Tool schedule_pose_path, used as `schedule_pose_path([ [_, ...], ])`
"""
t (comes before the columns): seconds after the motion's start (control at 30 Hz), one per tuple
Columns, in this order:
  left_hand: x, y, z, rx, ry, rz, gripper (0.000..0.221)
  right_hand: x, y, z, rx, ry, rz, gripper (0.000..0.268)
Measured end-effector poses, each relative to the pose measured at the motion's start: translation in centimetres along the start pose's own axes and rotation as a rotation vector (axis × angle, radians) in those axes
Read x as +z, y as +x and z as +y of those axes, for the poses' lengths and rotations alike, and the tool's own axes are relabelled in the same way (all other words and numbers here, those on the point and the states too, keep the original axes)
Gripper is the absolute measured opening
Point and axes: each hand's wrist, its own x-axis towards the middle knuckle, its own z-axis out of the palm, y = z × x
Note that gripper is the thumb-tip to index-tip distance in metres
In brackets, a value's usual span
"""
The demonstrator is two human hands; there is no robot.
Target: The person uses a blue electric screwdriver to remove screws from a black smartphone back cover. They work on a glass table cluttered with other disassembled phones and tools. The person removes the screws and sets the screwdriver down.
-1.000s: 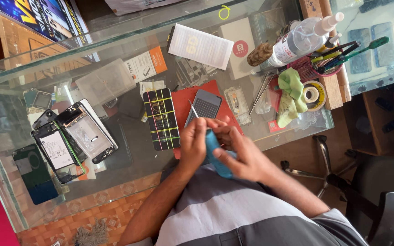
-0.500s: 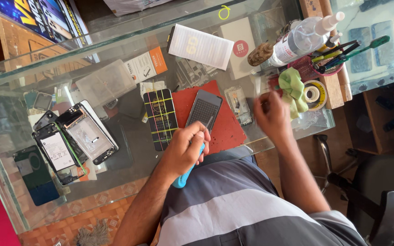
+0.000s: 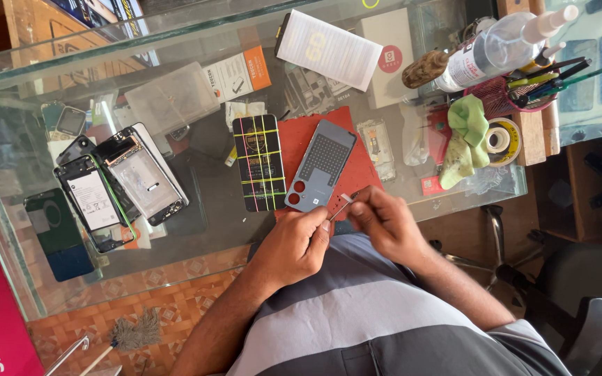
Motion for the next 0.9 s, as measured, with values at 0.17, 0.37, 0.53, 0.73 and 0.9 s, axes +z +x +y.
schedule_pose_path([
  [0.17, -0.9, -1.3, 0.8, -0.016, -0.069, 0.01, 0.023, -5.3, 0.0, -2.0, 0.042, 0.135, 0.336, 0.02],
  [0.37, -2.0, -1.3, 1.4, 0.054, -0.048, 0.026, 0.024, -1.3, 0.0, -2.1, -0.042, 0.051, -0.036, 0.021],
  [0.53, -1.2, -0.8, 1.3, 0.063, -0.022, 0.025, 0.023, 0.6, 0.8, -2.4, -0.091, -0.04, -0.102, 0.007],
  [0.73, -0.2, -1.4, 0.8, -0.003, -0.078, -0.046, 0.024, -0.3, 0.3, -1.3, 0.019, 0.082, -0.13, 0.01],
  [0.9, 0.0, -1.9, 0.5, 0.009, -0.139, -0.082, 0.03, -1.0, -0.6, -0.1, 0.088, 0.28, -0.159, 0.02],
])
